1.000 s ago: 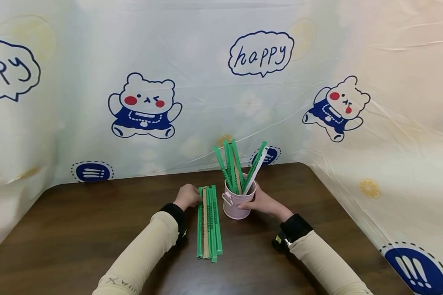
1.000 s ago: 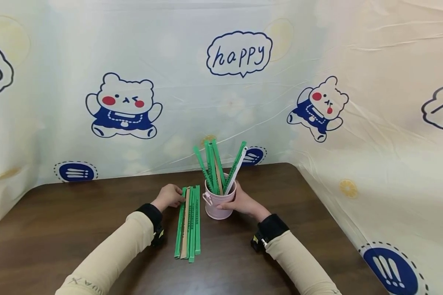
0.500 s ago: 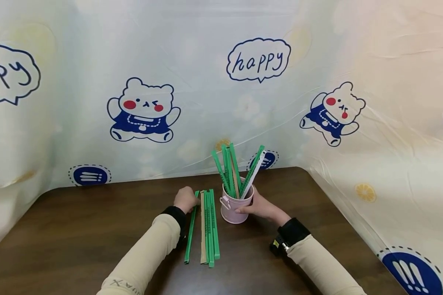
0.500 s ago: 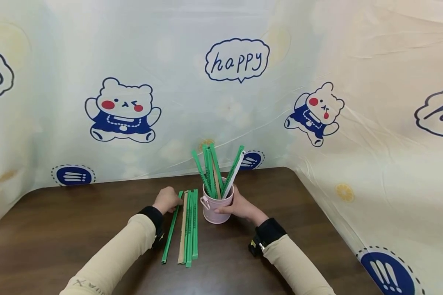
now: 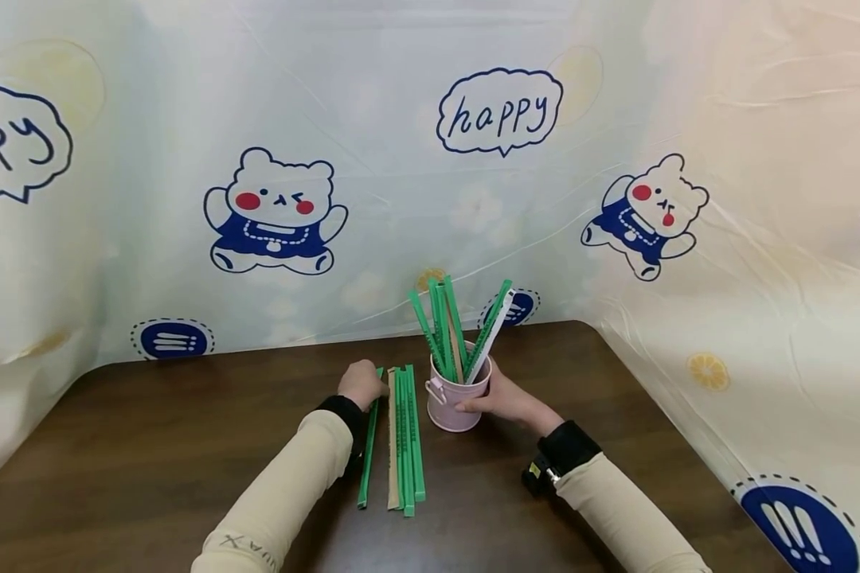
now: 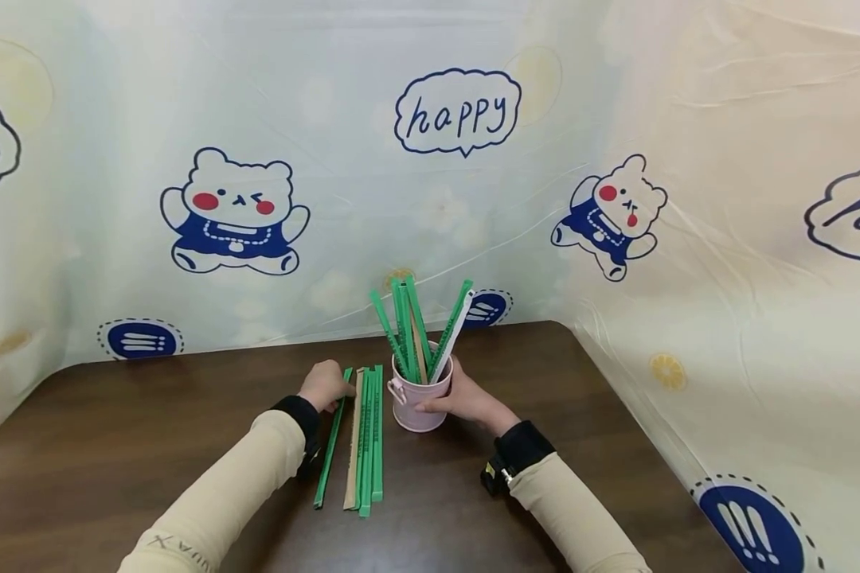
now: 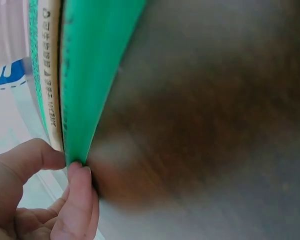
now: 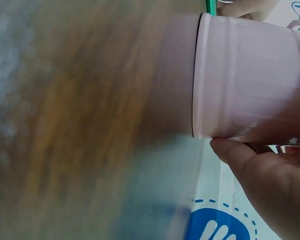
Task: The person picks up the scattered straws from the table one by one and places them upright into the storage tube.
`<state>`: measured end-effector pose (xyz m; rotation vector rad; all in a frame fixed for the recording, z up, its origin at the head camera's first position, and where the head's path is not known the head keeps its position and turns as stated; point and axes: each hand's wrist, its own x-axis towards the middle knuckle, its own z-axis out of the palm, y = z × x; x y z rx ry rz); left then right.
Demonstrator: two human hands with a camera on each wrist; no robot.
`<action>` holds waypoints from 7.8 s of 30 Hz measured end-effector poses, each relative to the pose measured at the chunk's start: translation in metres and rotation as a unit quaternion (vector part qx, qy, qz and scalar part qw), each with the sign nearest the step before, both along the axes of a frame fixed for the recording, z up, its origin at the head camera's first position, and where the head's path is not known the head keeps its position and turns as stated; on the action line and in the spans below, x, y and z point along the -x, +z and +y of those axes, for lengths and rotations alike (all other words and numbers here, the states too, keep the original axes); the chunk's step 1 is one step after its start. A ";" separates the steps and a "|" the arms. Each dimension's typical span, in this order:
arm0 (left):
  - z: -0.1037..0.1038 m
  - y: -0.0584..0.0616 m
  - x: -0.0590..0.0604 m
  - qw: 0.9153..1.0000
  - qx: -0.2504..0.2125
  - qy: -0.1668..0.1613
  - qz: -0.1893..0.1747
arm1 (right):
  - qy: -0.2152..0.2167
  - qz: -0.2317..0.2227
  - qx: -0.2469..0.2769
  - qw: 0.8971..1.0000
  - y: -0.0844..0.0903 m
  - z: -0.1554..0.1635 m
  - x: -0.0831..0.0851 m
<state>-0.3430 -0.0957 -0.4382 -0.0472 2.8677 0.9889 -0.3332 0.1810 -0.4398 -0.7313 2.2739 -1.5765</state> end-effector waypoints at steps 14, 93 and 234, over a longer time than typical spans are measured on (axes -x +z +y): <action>-0.011 0.033 0.013 1.000 0.013 -0.018 -0.011 | -0.001 0.012 0.014 1.000 0.011 0.000 0.014; 0.002 0.076 -0.019 0.962 -0.145 -0.128 0.191 | -0.003 0.006 -0.005 1.000 0.006 0.002 0.002; -0.022 0.157 0.004 0.977 -0.116 -0.052 0.174 | -0.024 -0.017 -0.028 0.999 0.003 0.004 -0.004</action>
